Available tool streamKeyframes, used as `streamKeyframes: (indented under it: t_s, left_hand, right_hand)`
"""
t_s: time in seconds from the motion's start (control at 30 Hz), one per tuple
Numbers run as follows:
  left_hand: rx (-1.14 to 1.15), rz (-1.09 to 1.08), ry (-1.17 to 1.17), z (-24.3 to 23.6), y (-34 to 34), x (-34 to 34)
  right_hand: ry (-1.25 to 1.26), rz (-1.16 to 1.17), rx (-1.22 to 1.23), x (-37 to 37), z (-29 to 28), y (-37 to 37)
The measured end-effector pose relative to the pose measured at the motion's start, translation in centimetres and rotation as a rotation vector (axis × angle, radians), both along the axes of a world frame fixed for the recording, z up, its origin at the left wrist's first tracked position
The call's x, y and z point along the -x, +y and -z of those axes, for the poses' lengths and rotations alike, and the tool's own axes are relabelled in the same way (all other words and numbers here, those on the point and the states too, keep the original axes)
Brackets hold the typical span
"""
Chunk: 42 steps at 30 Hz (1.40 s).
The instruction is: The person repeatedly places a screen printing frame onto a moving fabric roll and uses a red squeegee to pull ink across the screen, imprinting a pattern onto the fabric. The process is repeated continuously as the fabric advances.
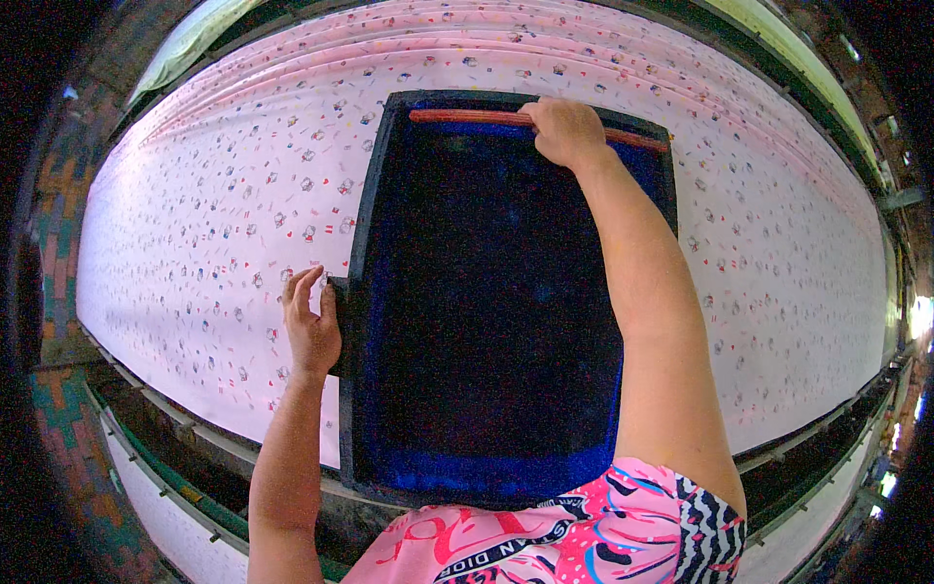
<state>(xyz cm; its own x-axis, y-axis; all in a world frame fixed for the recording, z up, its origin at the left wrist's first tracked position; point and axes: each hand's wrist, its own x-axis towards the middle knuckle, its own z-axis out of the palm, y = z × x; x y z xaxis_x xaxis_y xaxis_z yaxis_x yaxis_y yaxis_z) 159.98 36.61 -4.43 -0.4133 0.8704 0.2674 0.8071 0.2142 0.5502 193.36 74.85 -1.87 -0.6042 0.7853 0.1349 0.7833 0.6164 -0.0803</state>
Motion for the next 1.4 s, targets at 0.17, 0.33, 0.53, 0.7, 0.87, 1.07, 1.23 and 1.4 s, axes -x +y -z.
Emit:
streamKeyframes:
  t_s: [0.17,0.33,0.53,0.7,0.87,1.07,1.23,1.4]
  left_hand:
    - [-0.022,0.007,0.013,-0.1,0.0,0.0]
    - [-0.024,0.004,0.007,-0.1,-0.1,0.4]
    - [-0.097,0.055,0.021,1.0,0.1,0.9]
    - [-0.142,0.042,0.013,2.1,0.4,1.9]
    - [-0.215,0.041,-0.017,3.2,0.4,2.4]
    - [-0.136,0.009,-0.242,4.1,-2.5,2.3]
    - [-0.051,-0.117,-0.287,2.1,-7.0,-3.3]
    - [0.048,-0.220,-0.317,1.9,-8.0,-3.9]
  right_hand:
    - [-0.117,-0.029,0.183,0.4,-2.7,-0.4]
    - [-0.142,-0.012,0.245,0.5,-4.0,-6.2]
    - [-0.124,-0.038,0.271,-1.0,-4.2,-17.4]
    - [-0.157,-0.029,0.353,-1.9,-5.1,-29.1]
    - [-0.103,-0.014,0.351,-2.9,-4.7,-40.2]
    - [-0.049,0.001,0.363,-3.3,-5.3,-51.3]
    - [-0.028,-0.013,0.229,-5.5,-3.5,-57.1]
    - [0.057,-0.109,0.250,-6.3,-3.1,-59.6]
